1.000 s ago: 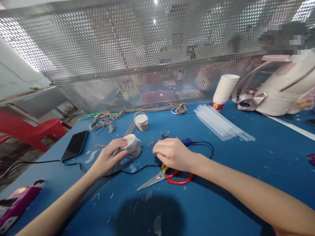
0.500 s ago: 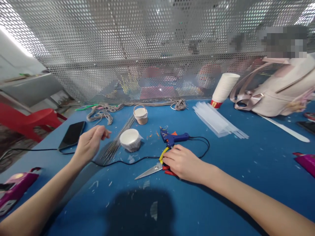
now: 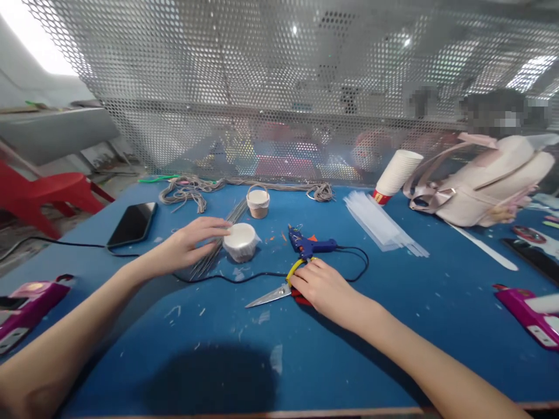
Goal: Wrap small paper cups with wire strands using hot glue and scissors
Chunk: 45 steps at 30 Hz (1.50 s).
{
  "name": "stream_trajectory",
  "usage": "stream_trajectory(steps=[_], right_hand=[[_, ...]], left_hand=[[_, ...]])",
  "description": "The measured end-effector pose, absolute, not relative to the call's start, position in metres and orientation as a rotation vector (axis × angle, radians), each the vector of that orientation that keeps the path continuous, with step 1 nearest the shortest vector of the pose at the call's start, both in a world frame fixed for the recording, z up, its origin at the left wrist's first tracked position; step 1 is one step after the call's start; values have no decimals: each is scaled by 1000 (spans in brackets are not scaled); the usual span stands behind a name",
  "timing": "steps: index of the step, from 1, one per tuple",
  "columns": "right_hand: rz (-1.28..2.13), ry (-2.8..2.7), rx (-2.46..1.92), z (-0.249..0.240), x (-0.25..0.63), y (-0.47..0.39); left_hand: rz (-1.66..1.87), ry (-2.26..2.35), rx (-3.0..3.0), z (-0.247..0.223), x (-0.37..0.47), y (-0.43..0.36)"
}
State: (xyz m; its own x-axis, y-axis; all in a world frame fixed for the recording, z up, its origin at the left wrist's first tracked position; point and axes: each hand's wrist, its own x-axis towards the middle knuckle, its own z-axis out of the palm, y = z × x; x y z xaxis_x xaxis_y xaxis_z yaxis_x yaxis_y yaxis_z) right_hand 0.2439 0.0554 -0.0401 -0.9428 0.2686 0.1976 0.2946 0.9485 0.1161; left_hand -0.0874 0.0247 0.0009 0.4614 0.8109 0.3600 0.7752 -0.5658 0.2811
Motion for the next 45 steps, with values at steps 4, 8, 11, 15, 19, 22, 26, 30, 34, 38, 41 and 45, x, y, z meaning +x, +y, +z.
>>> stream_trajectory(steps=[4, 8, 11, 15, 19, 22, 26, 30, 34, 38, 41, 45], right_hand=[[-240, -2951, -495, -39, 239, 55], [-255, -2994, -561, -38, 235, 56], [-236, -3006, -581, -37, 234, 56], [-236, -3035, -596, -35, 234, 55], [-125, -3069, -632, -27, 234, 51], [-44, -3090, -651, -20, 236, 47], [89, -3035, -621, -17, 242, 46], [185, -2843, -513, -13, 255, 53], [146, -2628, -704, -2, 267, 61], [117, -2681, -1082, 0, 265, 71], [105, -2647, -1238, -11, 261, 90], [258, -2681, -1172, -27, 259, 119]], left_hand=[[709, 1314, 2666, -11, -84, 29], [770, 1337, 2663, -15, -78, 29], [798, 1416, 2633, -12, -73, 26], [856, 1473, 2576, -4, -69, 23], [943, 1579, 2459, 4, -69, 22], [951, 1814, 2285, 9, -69, 21], [930, 2003, 2154, 13, -68, 19], [923, 2024, 2164, 15, -67, 18], [950, 1927, 2266, 16, -68, 20], [922, 1642, 2527, 11, -70, 25], [887, 1485, 2649, 3, -69, 29], [835, 1410, 2707, -7, -67, 32]])
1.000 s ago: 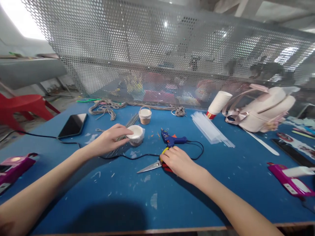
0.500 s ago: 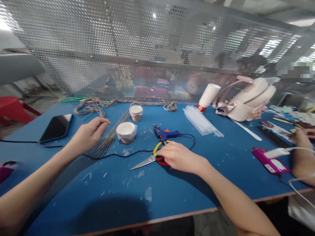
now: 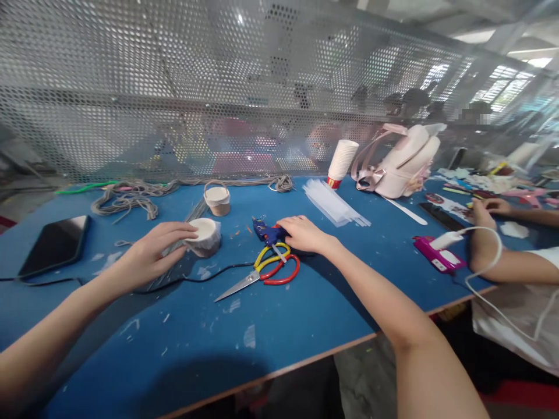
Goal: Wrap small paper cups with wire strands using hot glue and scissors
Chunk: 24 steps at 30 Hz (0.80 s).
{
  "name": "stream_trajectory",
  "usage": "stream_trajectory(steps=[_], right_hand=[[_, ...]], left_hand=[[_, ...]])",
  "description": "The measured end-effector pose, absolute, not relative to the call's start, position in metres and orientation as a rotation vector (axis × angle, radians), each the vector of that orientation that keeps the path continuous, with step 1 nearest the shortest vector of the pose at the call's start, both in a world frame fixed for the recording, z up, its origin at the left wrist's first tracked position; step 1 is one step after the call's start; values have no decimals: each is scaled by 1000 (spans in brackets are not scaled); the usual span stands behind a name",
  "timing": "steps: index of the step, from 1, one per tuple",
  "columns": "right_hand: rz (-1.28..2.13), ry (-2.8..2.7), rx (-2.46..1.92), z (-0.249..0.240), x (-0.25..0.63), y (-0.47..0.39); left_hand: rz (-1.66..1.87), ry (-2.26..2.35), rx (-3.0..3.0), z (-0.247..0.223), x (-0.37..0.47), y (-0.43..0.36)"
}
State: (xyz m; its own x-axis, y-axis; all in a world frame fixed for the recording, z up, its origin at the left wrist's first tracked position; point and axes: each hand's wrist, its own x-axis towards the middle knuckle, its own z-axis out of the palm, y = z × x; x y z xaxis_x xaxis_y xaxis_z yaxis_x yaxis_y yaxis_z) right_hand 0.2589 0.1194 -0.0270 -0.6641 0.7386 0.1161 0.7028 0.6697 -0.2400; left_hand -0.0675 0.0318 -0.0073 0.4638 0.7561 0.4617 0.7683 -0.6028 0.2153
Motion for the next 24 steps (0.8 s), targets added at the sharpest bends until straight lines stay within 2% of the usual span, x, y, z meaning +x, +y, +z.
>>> stream_trajectory(steps=[5, 14, 24], right_hand=[[455, -2576, -1066, -35, 258, 137], [742, -2191, -1252, -49, 261, 176], [659, -2250, -1342, -53, 244, 182]], left_hand=[[-773, -1375, -2688, -14, -65, 33], [-782, -1449, -2698, -12, -60, 34], [-798, -1464, -2690, -12, -61, 32]])
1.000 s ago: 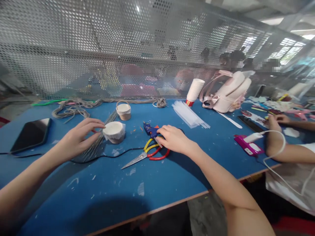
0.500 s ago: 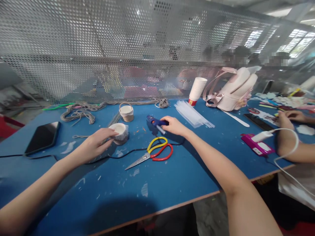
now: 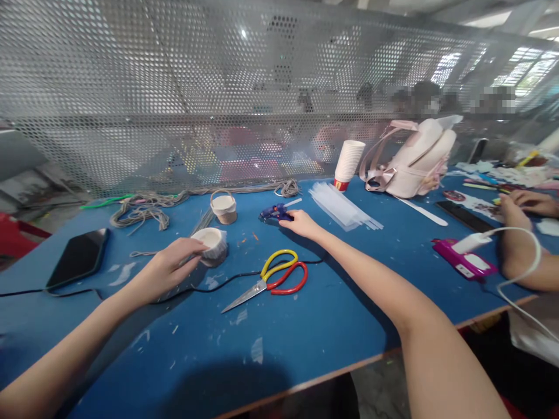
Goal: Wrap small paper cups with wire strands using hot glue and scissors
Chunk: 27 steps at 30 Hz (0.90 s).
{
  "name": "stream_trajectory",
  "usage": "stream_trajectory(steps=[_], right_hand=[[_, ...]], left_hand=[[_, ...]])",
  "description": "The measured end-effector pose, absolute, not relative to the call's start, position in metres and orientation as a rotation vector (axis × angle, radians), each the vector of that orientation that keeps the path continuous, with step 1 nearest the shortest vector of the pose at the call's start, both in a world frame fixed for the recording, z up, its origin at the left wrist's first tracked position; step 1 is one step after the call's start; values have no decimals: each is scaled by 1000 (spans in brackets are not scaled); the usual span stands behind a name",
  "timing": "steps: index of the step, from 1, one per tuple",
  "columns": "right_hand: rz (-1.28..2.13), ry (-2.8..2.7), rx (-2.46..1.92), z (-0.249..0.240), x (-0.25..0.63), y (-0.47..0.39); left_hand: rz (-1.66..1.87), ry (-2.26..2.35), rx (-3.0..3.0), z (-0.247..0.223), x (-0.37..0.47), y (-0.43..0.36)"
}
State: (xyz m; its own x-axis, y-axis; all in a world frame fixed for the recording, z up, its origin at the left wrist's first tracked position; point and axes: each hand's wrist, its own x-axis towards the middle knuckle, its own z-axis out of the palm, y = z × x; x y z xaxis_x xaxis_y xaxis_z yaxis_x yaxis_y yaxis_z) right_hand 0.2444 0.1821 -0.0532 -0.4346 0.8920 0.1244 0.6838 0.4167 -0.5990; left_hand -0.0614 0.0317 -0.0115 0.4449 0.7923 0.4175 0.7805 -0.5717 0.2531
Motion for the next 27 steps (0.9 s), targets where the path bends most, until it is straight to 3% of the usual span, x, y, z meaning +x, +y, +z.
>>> stream_trajectory(steps=[11, 17, 20, 27], right_hand=[[316, -2235, -1229, -34, 258, 148], [307, -2891, -501, -25, 256, 72], [175, -2984, -487, -25, 252, 59], [325, -3009, -601, -18, 250, 69]], left_hand=[[750, 1512, 2532, -8, -60, 28], [806, 1546, 2433, -2, -66, 31], [846, 1567, 2447, 6, -69, 32], [630, 1504, 2592, 22, -60, 39]])
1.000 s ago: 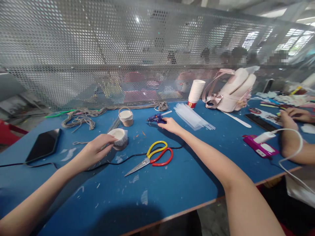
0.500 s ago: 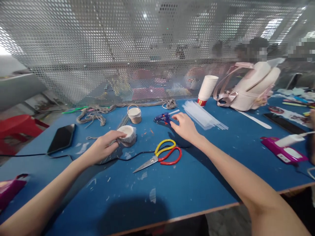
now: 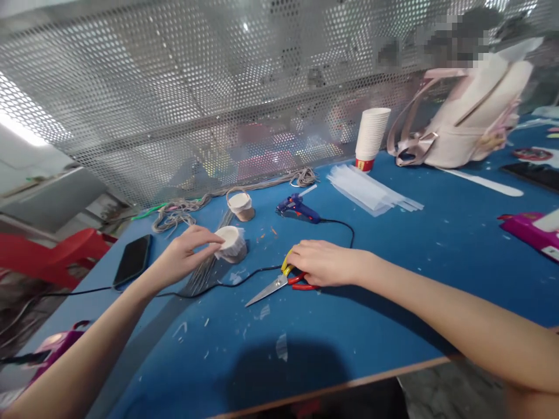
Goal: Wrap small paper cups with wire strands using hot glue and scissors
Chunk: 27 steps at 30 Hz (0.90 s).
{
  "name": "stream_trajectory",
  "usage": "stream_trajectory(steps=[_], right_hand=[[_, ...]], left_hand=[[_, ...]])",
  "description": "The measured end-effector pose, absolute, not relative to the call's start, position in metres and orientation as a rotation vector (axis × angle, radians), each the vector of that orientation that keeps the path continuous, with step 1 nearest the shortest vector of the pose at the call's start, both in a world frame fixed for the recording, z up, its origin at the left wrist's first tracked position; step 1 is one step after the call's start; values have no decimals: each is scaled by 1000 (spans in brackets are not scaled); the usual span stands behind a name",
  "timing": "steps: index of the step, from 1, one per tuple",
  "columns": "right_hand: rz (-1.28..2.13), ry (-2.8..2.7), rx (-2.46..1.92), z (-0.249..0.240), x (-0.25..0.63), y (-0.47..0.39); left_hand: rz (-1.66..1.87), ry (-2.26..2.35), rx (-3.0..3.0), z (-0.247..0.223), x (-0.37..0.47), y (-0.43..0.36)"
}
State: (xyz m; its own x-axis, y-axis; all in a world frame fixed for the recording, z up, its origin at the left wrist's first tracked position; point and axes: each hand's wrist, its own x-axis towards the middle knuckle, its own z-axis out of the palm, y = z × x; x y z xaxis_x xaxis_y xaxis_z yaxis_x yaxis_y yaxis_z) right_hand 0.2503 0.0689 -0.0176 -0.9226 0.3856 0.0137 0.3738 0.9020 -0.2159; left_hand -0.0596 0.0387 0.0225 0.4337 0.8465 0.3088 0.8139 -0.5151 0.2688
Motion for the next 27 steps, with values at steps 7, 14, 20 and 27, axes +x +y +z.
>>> stream_trajectory(steps=[7, 14, 20, 27], right_hand=[[309, -3059, -688, -12, 247, 69], [849, -2728, -582, -9, 259, 63], [1384, -2382, -751, -16, 256, 68], [1777, -2076, -880, -18, 249, 73]], left_hand=[[442, 1511, 2575, 18, -45, 50], [574, 1553, 2545, 13, -53, 50], [579, 1560, 2516, 6, -63, 46], [597, 1581, 2435, 5, -64, 37]])
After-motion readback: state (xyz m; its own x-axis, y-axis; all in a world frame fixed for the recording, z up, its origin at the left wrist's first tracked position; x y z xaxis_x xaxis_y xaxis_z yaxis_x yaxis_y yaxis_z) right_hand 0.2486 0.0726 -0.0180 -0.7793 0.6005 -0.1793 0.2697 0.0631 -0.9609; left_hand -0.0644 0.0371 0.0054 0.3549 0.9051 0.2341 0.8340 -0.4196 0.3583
